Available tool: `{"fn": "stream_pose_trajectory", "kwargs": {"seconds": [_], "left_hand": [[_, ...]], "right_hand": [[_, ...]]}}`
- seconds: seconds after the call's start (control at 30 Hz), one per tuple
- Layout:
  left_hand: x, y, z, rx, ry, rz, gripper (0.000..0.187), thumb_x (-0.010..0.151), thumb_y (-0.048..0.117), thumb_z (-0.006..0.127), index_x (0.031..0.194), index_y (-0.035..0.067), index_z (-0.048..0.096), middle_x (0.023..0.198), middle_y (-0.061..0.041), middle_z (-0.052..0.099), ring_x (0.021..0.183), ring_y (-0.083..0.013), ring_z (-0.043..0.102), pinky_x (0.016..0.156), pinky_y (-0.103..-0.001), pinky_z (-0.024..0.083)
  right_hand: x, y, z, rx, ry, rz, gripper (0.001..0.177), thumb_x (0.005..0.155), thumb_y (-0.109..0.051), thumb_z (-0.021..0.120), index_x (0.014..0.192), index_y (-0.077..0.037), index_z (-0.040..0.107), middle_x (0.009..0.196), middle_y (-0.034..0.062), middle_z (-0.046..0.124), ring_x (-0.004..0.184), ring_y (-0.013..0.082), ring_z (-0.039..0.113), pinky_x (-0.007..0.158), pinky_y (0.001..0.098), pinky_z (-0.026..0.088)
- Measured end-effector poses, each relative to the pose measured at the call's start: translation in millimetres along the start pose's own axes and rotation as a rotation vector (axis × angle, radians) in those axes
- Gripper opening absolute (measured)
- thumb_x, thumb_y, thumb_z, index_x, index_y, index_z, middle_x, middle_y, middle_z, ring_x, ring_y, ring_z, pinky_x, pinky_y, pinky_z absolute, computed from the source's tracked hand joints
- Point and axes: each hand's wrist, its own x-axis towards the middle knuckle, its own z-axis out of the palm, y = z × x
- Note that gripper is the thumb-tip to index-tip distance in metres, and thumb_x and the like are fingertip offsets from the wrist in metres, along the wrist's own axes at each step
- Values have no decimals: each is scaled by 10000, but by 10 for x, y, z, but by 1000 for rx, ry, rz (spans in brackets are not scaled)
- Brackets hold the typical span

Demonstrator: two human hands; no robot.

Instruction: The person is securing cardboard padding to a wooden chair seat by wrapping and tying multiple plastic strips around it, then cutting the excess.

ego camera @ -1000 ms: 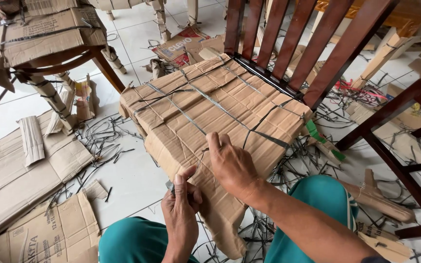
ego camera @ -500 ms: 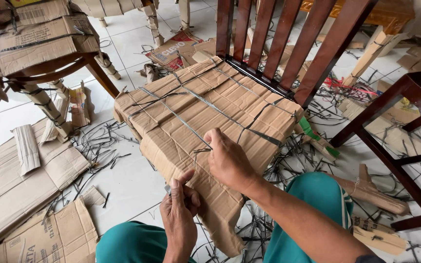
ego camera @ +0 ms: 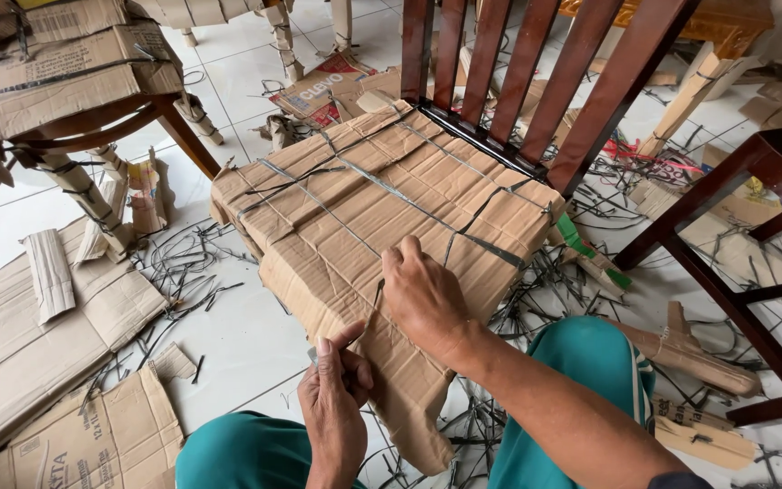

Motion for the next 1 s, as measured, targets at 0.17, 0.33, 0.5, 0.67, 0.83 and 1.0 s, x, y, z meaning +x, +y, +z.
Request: {"fn": "stream_pose_trajectory", "kwargs": {"seconds": [0.17,0.33,0.5,0.67,0.83,1.0], "left_hand": [[0,-57,-48,-18,-15,-14,665,1047,448,366,1227,-40,780,591,-83,472,537,-147,399,486,-276,272],[-18,-79,-74,-34,-25,-3,667,1046,453,368,1206,-42,786,577,-86,477,519,-147,401,475,-274,274],[-6,-149,-71,-48,-17,-19,646,1061,428,373,1220,-58,767,604,-100,500,525,-149,441,459,-259,268],[47,-314,17,-45,65,1,624,1106,415,348,1197,-39,766,582,-105,470,483,-136,373,432,-245,225],[38,-297,107,-2,148,28,613,1115,433,359,1201,-19,764,572,-112,463,499,-163,397,432,-233,253],[694,-1111,-506,-15,-175,-83,865,1017,725,282,1389,40,659,551,-181,501,380,-205,318,357,-303,211]], "right_hand": [[4,-5,-2,4,-40,-11,97,1047,38,433,1108,2,500,882,169,630,530,173,631,427,271,567],[-10,8,-74,284,23,9,111,1065,28,365,1033,-38,448,597,-19,502,388,98,428,294,252,371],[23,57,-109,620,72,187,76,977,-143,616,945,-107,557,773,85,709,668,262,706,555,424,525],[-47,9,-240,727,185,136,43,969,-83,621,992,-73,586,846,99,735,717,225,734,573,339,608],[-45,18,-221,768,269,79,156,920,36,671,1024,-53,595,975,133,742,856,252,770,661,299,685],[-30,36,-403,980,24,402,76,972,-36,588,1036,-77,578,934,101,688,791,231,697,567,346,588]]}}
